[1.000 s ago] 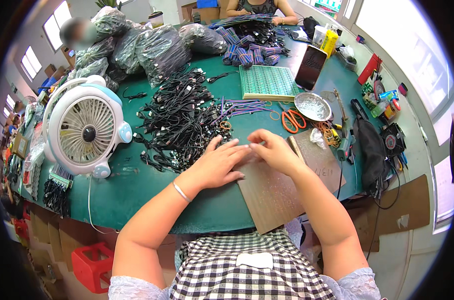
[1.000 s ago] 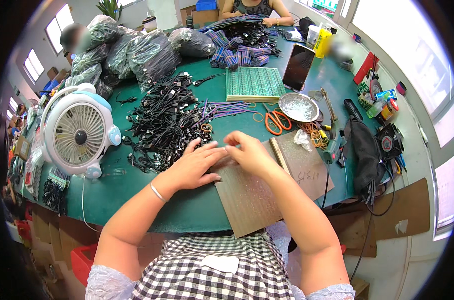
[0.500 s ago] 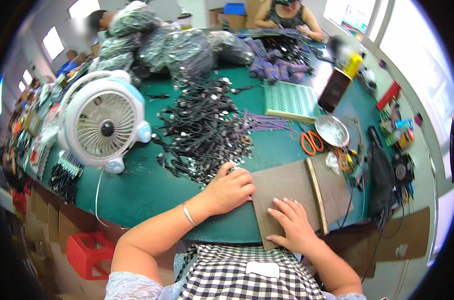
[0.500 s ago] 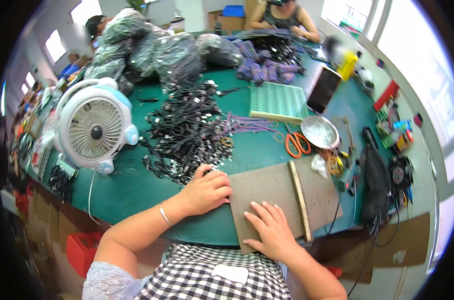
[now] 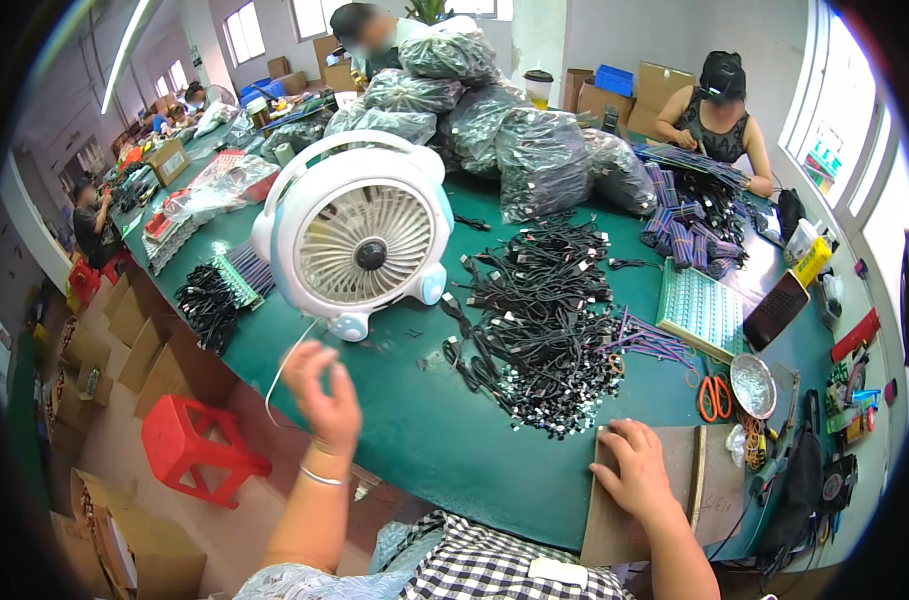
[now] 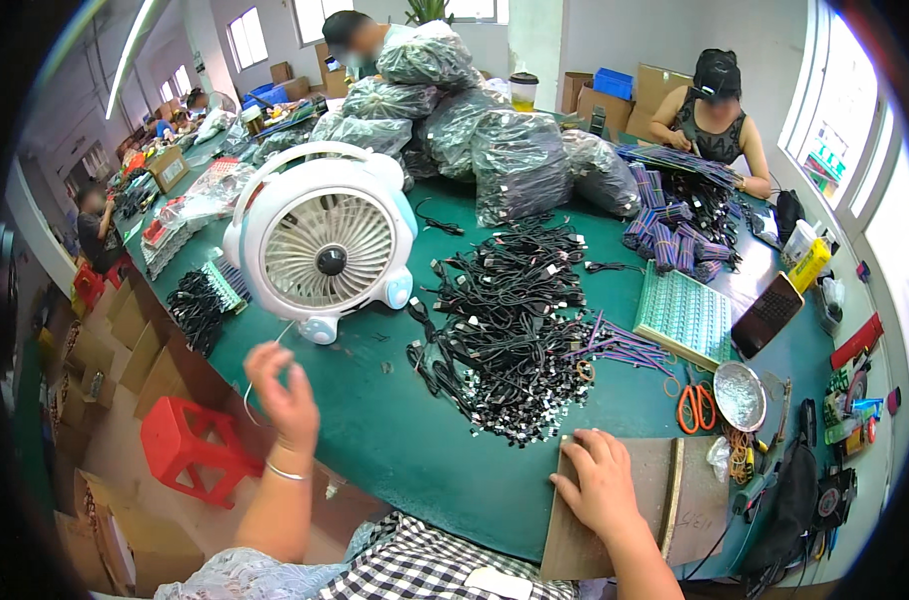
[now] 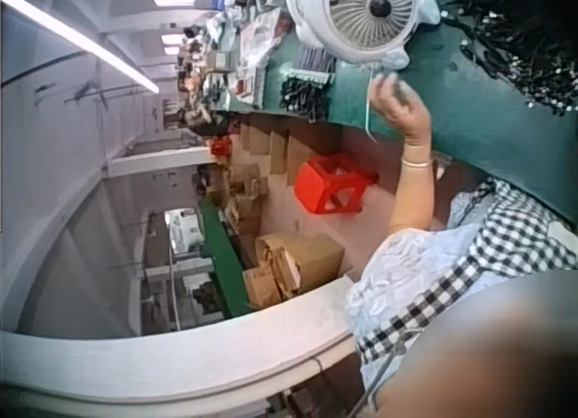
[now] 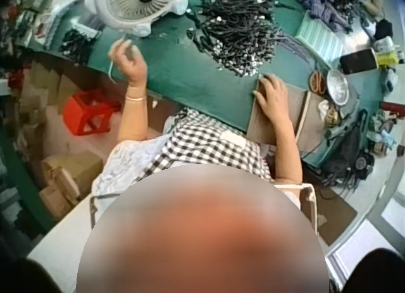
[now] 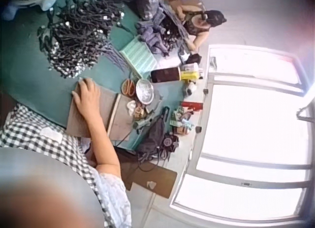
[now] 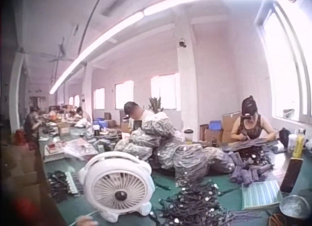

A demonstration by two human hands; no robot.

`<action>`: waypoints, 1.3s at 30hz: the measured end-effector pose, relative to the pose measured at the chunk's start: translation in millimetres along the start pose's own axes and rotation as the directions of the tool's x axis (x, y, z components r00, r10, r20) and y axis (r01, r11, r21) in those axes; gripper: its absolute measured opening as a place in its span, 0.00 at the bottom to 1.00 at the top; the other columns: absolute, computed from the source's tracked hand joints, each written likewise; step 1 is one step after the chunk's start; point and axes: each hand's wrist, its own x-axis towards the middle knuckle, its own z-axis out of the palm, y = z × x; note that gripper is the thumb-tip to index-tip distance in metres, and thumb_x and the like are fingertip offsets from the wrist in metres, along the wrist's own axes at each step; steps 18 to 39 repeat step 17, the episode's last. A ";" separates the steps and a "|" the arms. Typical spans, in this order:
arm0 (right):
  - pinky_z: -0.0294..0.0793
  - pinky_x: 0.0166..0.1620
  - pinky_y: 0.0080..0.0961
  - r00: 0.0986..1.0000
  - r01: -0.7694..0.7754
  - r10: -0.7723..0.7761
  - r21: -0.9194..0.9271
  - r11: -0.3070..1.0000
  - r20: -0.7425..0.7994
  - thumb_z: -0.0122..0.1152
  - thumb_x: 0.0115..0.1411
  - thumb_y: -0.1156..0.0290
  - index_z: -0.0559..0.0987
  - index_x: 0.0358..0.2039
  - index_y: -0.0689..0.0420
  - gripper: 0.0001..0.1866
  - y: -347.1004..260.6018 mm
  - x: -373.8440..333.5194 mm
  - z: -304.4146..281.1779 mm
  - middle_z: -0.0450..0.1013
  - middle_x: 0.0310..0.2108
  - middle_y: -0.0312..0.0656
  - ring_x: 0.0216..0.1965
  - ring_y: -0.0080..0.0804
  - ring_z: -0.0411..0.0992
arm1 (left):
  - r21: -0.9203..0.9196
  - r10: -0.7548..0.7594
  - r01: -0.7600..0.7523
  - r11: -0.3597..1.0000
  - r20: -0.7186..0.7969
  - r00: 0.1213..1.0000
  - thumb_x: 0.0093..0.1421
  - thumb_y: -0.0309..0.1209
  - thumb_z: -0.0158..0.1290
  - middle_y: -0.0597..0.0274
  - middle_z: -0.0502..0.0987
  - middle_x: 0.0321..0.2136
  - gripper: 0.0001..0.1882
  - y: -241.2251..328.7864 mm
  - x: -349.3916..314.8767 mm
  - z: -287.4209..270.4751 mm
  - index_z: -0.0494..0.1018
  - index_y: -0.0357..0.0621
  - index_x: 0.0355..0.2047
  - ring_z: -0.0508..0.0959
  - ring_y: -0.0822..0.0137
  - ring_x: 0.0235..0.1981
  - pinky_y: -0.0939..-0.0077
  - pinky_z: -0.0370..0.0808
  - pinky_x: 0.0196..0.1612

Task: The person applies hot glue to wires and sensors on a circuit board using a hot glue gun to secure them.

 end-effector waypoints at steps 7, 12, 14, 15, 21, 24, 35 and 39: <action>0.58 0.58 0.43 0.990 -0.135 0.136 0.037 0.990 -0.035 0.66 0.47 0.64 0.74 0.44 0.57 0.23 -14.6 -15.2 -14.1 0.65 0.52 0.47 0.56 0.50 0.59 | -0.124 -0.356 0.334 0.935 -0.324 0.877 0.62 0.22 0.44 0.57 0.70 0.44 0.14 -124.1 75.7 -15.4 0.65 0.35 0.49 0.70 0.67 0.44 0.74 0.67 0.50; 0.61 0.56 0.42 0.963 -0.115 0.137 0.106 0.988 -0.233 0.65 0.48 0.67 0.76 0.40 0.56 0.18 -16.6 -46.9 -31.4 0.69 0.49 0.46 0.51 0.46 0.66 | -0.092 -0.274 0.258 0.962 -0.274 0.922 0.63 0.23 0.45 0.54 0.71 0.44 0.15 -144.3 79.4 -10.2 0.66 0.33 0.50 0.72 0.66 0.43 0.73 0.68 0.49; 0.62 0.56 0.42 0.903 -0.178 0.183 0.049 0.983 -0.389 0.64 0.48 0.69 0.76 0.38 0.56 0.15 -7.4 -69.7 -55.3 0.69 0.48 0.47 0.49 0.46 0.68 | -0.171 -0.325 0.286 0.943 -0.283 0.902 0.63 0.23 0.45 0.52 0.71 0.47 0.15 -160.9 75.8 -9.3 0.66 0.32 0.50 0.72 0.65 0.44 0.73 0.67 0.50; 0.62 0.55 0.41 0.844 -0.180 0.155 0.001 0.984 -0.513 0.64 0.48 0.71 0.77 0.36 0.56 0.13 -0.2 -83.7 -67.4 0.70 0.46 0.47 0.46 0.46 0.70 | -0.235 -0.369 0.308 0.922 -0.293 0.882 0.63 0.24 0.45 0.51 0.71 0.48 0.16 -165.2 73.7 -7.7 0.65 0.32 0.50 0.72 0.64 0.44 0.73 0.67 0.51; 0.63 0.55 0.41 0.717 -0.286 0.260 0.067 0.956 -0.646 0.63 0.50 0.71 0.76 0.36 0.55 0.12 4.9 -118.2 -85.8 0.71 0.44 0.49 0.43 0.47 0.72 | -0.428 -0.473 0.340 0.838 -0.259 0.842 0.64 0.26 0.44 0.49 0.70 0.48 0.17 -182.6 68.1 2.6 0.64 0.33 0.52 0.72 0.62 0.45 0.71 0.66 0.55; 0.63 0.55 0.41 0.717 -0.286 0.260 0.067 0.956 -0.646 0.63 0.50 0.71 0.76 0.36 0.55 0.12 4.9 -118.2 -85.8 0.71 0.44 0.49 0.43 0.47 0.72 | -0.428 -0.473 0.340 0.838 -0.259 0.842 0.64 0.26 0.44 0.49 0.70 0.48 0.17 -182.6 68.1 2.6 0.64 0.33 0.52 0.72 0.62 0.45 0.71 0.66 0.55; 0.63 0.55 0.41 0.717 -0.286 0.260 0.067 0.956 -0.646 0.63 0.50 0.71 0.76 0.36 0.55 0.12 4.9 -118.2 -85.8 0.71 0.44 0.49 0.43 0.47 0.72 | -0.428 -0.473 0.340 0.838 -0.259 0.842 0.64 0.26 0.44 0.49 0.70 0.48 0.17 -182.6 68.1 2.6 0.64 0.33 0.52 0.72 0.62 0.45 0.71 0.66 0.55; 0.63 0.55 0.41 0.717 -0.286 0.260 0.067 0.956 -0.646 0.63 0.50 0.71 0.76 0.36 0.55 0.12 4.9 -118.2 -85.8 0.71 0.44 0.49 0.43 0.47 0.72 | -0.428 -0.473 0.340 0.838 -0.259 0.842 0.64 0.26 0.44 0.49 0.70 0.48 0.17 -182.6 68.1 2.6 0.64 0.33 0.52 0.72 0.62 0.45 0.71 0.66 0.55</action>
